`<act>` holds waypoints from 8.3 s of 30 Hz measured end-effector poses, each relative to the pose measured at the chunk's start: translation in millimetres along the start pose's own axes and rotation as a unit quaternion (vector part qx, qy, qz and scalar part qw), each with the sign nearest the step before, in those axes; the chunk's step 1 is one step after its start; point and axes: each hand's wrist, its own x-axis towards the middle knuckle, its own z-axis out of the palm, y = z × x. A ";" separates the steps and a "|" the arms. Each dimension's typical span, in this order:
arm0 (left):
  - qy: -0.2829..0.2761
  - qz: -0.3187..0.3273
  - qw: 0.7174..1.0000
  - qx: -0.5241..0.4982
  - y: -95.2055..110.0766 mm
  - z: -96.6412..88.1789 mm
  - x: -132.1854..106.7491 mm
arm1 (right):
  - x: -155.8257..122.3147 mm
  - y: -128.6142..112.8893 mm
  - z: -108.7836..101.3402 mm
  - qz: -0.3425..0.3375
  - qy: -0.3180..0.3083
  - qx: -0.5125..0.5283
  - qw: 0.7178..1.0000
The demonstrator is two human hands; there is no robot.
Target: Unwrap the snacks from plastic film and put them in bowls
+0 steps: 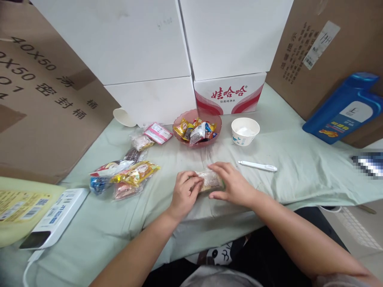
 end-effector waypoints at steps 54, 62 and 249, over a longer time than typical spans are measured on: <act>-0.235 -0.018 0.968 0.082 -0.7 -48.3 8.2 | -3.4 33.4 -37.4 0.205 -0.011 0.047 0.978; -0.258 -0.012 0.962 0.088 -8.0 -38.9 8.2 | 22.6 10.6 -16.3 0.026 -0.043 -0.044 0.998; -0.074 0.000 0.979 0.191 -20.8 -51.8 19.1 | -51.7 13.2 -0.5 0.252 0.011 -0.208 0.945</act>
